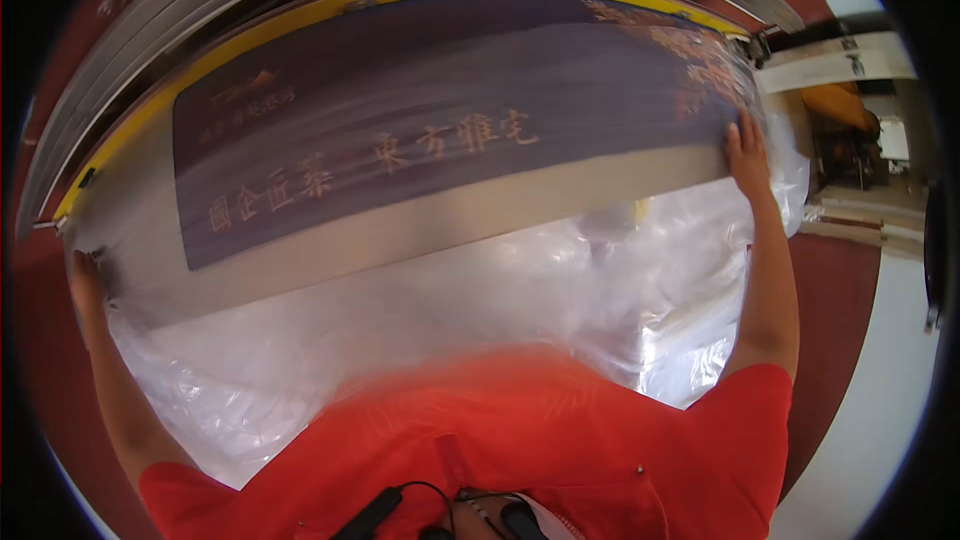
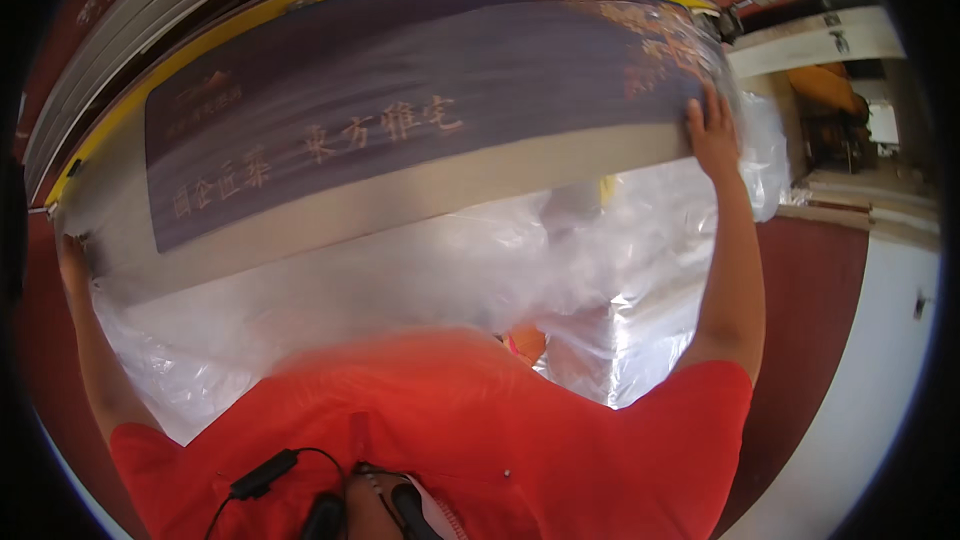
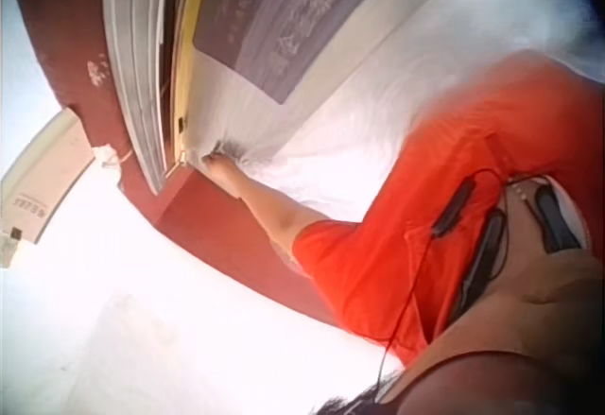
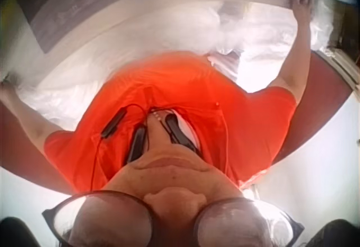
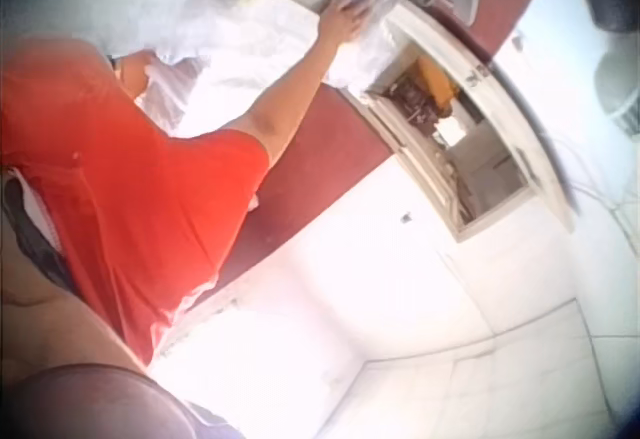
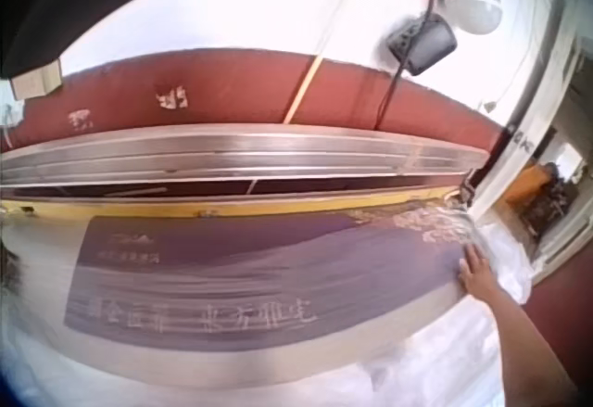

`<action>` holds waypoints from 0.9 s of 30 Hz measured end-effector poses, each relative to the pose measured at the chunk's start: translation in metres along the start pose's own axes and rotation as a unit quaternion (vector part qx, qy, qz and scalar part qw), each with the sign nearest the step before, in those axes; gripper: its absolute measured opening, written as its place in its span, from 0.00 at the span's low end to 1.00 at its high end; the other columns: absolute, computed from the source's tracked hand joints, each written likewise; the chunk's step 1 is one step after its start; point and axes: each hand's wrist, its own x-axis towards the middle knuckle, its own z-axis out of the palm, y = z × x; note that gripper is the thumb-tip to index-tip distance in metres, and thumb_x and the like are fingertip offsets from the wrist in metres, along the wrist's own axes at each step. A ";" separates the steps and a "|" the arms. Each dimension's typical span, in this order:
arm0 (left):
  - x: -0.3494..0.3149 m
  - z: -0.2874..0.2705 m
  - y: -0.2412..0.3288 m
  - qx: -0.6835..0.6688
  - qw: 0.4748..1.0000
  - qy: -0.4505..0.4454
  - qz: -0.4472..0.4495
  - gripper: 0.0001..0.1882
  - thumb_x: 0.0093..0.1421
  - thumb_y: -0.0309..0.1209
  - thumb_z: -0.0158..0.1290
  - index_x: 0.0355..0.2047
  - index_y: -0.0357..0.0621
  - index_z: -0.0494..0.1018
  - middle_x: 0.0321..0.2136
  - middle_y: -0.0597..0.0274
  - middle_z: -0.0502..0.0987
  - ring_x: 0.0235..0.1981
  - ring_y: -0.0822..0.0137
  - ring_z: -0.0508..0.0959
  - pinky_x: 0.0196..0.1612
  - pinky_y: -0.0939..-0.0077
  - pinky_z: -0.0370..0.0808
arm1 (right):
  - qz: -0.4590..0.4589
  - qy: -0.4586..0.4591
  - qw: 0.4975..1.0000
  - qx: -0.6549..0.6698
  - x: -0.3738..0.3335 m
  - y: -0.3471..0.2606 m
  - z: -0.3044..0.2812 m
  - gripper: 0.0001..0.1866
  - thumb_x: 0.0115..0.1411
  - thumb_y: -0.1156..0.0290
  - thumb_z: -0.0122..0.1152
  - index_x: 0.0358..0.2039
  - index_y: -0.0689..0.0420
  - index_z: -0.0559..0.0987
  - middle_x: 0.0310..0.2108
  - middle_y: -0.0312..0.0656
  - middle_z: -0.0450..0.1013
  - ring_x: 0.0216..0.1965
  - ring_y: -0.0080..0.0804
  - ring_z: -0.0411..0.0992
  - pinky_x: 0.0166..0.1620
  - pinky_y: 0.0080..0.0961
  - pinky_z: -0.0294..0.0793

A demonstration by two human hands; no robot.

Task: The person wraps a large, rectangular sign with a clear plastic sheet. They repeatedly smooth the plastic over the surface, lift and reposition the sheet to cover the edges, and tuck the plastic into the frame of the sign.

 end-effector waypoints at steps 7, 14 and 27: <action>-0.035 -0.014 0.026 -0.098 0.984 0.067 -0.130 0.17 0.54 0.40 0.39 0.34 0.39 0.66 0.33 0.48 0.70 0.36 0.52 0.70 0.37 0.65 0.65 | -0.140 -0.013 0.984 0.106 0.060 -0.085 0.014 0.23 0.57 0.57 0.37 0.52 0.51 0.57 0.54 0.43 0.50 0.55 0.40 0.48 0.55 0.30 0.46; -0.037 -0.050 0.084 -0.164 0.964 0.136 -0.158 0.16 0.50 0.42 0.44 0.29 0.41 0.70 0.30 0.50 0.72 0.33 0.52 0.71 0.36 0.65 0.67 | -0.241 -0.025 0.862 -0.445 0.116 -0.055 0.037 0.20 0.60 0.64 0.28 0.54 0.47 0.52 0.56 0.43 0.46 0.54 0.40 0.50 0.52 0.34 0.53; -0.053 -0.061 0.113 -0.202 0.933 0.146 -0.259 0.13 0.49 0.38 0.42 0.28 0.42 0.67 0.27 0.49 0.72 0.31 0.53 0.71 0.35 0.62 0.67 | -0.446 -0.524 0.545 0.479 -0.102 -0.516 -0.132 0.20 0.52 0.64 0.47 0.43 0.64 0.66 0.40 0.45 0.66 0.41 0.32 0.66 0.43 0.24 0.65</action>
